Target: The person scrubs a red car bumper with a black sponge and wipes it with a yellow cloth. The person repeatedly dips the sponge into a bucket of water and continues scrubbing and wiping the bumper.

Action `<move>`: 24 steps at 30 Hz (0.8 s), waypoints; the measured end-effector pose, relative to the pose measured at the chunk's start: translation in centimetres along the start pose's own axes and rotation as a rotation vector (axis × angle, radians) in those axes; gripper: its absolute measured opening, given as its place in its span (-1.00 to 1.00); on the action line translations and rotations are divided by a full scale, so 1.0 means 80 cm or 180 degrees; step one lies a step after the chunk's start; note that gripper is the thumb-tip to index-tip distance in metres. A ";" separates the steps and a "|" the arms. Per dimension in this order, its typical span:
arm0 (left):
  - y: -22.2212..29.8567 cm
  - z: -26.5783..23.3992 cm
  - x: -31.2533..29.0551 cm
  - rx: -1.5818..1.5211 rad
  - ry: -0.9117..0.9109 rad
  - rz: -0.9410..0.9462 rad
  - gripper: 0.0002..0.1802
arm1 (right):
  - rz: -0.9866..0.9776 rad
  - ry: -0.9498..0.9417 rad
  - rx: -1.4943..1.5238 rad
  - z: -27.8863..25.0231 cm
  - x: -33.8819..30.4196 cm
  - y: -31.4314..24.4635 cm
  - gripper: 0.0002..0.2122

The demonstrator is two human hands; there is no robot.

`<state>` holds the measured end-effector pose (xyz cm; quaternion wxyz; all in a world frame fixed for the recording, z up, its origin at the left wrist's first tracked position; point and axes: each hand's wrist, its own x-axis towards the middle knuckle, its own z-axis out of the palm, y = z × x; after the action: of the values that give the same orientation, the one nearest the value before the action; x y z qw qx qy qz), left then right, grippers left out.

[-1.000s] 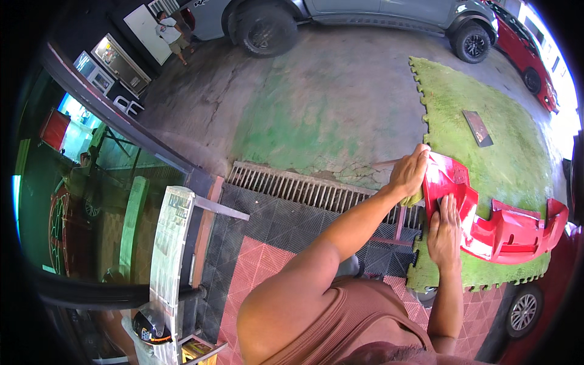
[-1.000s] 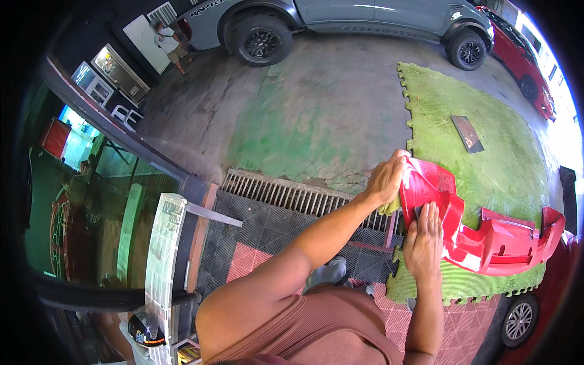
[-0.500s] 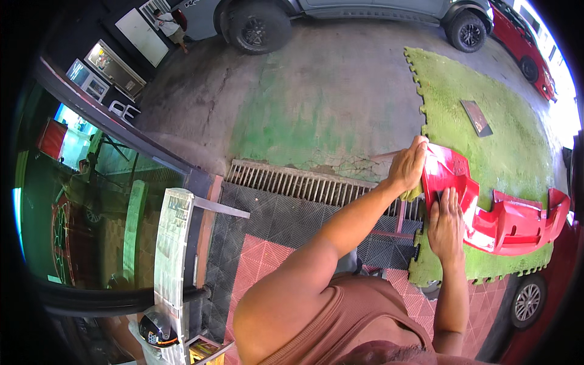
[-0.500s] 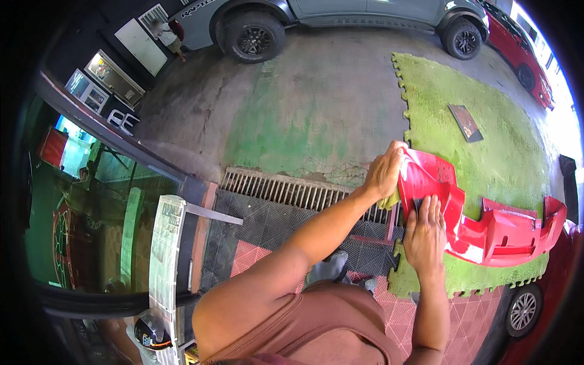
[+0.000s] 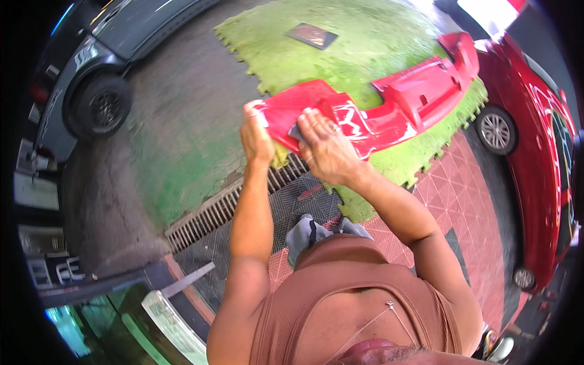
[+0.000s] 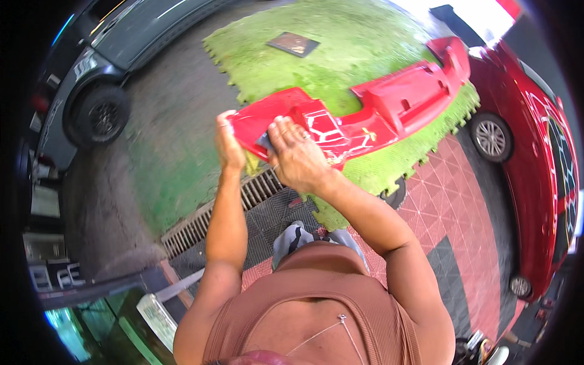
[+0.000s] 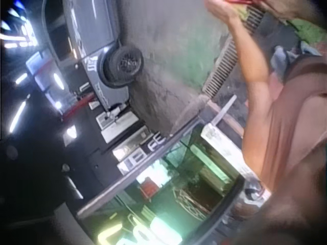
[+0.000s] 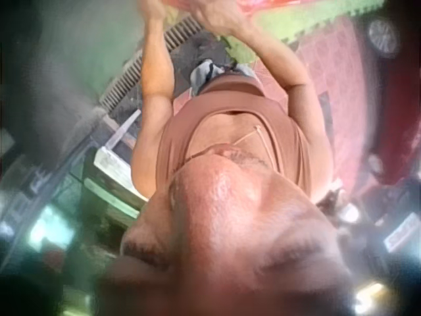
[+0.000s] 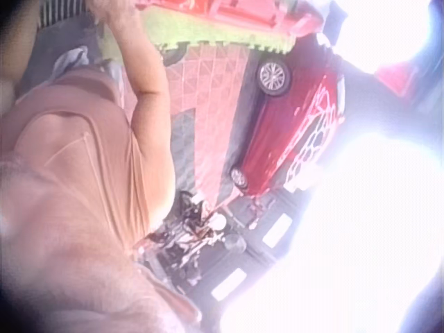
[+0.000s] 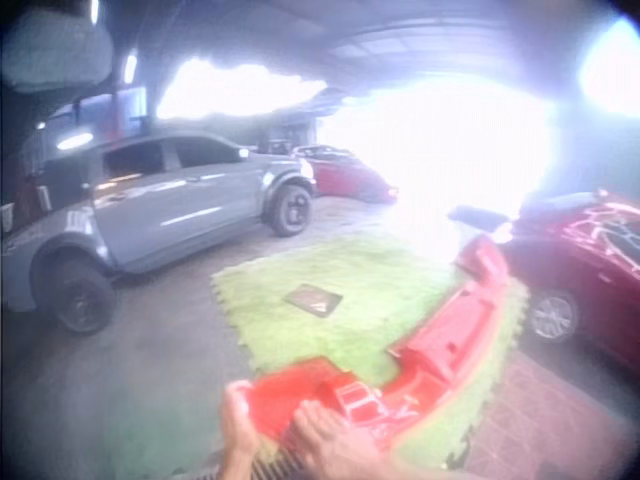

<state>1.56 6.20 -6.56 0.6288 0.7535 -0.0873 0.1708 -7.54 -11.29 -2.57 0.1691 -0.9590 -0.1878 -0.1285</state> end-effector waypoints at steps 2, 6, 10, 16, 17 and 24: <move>-0.007 0.001 0.006 0.0214 0.0117 0.0591 -0.44 | -0.0094 -0.0199 0.0391 -0.018 -0.031 -0.003 -0.47; 0.005 0.011 -0.003 -0.0001 0.0061 0.0109 -0.40 | 0.0036 -0.0202 0.0034 -0.024 -0.028 -0.007 -0.45; 0.005 0.004 0.002 0.0207 0.0035 0.0395 -0.42 | 0.0275 -0.0066 -0.0144 -0.005 -0.001 -0.006 -0.44; 0.005 -0.001 0.001 0.0170 -0.0006 0.0388 -0.44 | 0.0057 -0.0397 -0.0812 -0.029 -0.062 0.022 -0.46; 0.004 0.000 0.002 0.0207 0.0021 0.0444 -0.45 | -0.0005 -0.0399 -0.1079 -0.033 -0.051 0.030 -0.46; 0.007 -0.007 0.004 0.0355 -0.0137 0.0244 -0.45 | -0.0178 -0.0289 -0.1508 -0.037 -0.042 0.059 -0.49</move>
<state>1.54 6.64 -5.84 0.5768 0.7870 -0.1200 0.1832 -9.21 -17.54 -2.25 -0.0728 -0.9711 -0.1864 -0.1304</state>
